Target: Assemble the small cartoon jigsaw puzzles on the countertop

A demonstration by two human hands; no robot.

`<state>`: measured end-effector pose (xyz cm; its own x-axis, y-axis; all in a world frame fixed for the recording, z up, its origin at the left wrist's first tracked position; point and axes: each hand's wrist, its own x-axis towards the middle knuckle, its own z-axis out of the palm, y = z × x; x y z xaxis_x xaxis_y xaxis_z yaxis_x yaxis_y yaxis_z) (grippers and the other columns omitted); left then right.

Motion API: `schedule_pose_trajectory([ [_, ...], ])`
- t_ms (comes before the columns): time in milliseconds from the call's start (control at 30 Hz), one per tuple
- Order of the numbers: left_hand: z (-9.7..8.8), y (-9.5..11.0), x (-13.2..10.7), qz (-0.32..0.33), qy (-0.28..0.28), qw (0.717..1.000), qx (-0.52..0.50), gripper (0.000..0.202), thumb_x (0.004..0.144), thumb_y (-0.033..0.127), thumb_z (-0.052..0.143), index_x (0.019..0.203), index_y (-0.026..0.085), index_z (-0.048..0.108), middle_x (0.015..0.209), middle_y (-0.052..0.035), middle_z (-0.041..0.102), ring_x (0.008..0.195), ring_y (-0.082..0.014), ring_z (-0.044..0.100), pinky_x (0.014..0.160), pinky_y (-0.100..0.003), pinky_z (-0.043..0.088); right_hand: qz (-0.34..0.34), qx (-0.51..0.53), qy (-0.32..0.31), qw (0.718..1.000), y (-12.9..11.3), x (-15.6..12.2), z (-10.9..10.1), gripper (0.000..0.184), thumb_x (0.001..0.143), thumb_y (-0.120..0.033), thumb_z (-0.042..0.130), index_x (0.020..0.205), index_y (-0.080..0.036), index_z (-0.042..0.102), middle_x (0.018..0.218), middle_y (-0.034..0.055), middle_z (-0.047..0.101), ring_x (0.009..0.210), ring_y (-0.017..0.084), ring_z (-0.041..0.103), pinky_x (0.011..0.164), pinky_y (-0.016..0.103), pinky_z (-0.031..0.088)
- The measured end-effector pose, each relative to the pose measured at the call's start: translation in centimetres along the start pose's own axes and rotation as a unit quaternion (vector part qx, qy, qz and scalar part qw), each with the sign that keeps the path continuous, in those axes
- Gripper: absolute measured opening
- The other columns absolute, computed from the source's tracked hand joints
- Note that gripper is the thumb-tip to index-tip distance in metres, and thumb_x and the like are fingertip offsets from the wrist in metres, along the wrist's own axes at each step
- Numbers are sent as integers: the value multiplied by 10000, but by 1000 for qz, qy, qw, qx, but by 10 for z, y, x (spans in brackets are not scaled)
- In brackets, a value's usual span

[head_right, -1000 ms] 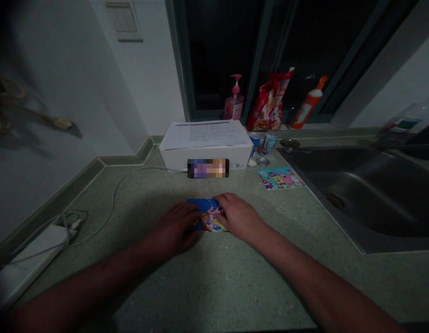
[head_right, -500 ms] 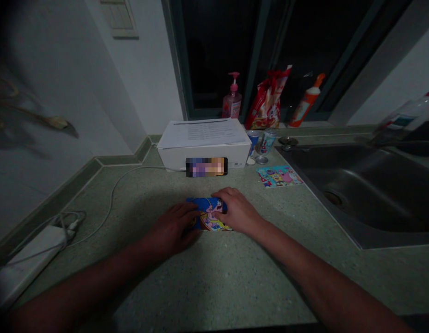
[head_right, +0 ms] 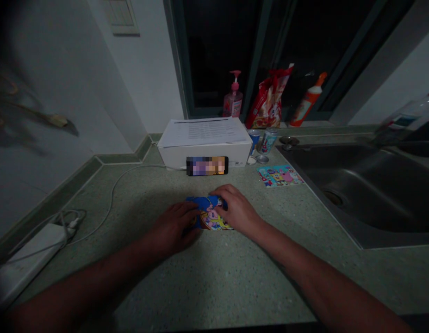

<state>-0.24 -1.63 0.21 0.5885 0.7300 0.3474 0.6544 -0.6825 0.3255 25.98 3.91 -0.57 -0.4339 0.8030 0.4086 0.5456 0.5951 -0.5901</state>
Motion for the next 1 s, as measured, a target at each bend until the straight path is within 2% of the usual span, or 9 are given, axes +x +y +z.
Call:
schedule_pose_trajectory([
  [267,-1,1,0,-9,-18,1000,12,323,981,300,702,1295,232,669,1390,-139,727,1267,-366,702,1089,-613,618,39,40,19,998,-4,3,-1,379,861,-104,653,1171,-285,773,1118,62,776,1015,262,747,890,436,617],
  [467,-3,3,0,-12,-15,1000,14,343,980,273,719,1314,221,662,1401,-133,720,1281,-347,694,1123,-579,605,49,30,18,998,-3,2,0,344,891,-125,643,1165,-286,776,1091,60,783,967,254,746,876,437,603],
  [800,1,0,-1,1,8,1000,-2,361,977,297,697,1328,256,623,1412,-157,700,1305,-362,683,1120,-616,606,-25,22,40,999,-14,4,-7,222,992,-173,609,1087,-277,780,1046,59,790,1000,268,750,908,461,612],
  [1000,-1,0,-1,23,5,1000,-13,372,983,270,678,1351,294,627,1452,-144,679,1336,-371,663,1130,-630,599,-71,-16,66,995,-21,2,-10,268,1011,-147,587,1127,-291,781,1064,73,781,1015,271,748,906,453,616],
])
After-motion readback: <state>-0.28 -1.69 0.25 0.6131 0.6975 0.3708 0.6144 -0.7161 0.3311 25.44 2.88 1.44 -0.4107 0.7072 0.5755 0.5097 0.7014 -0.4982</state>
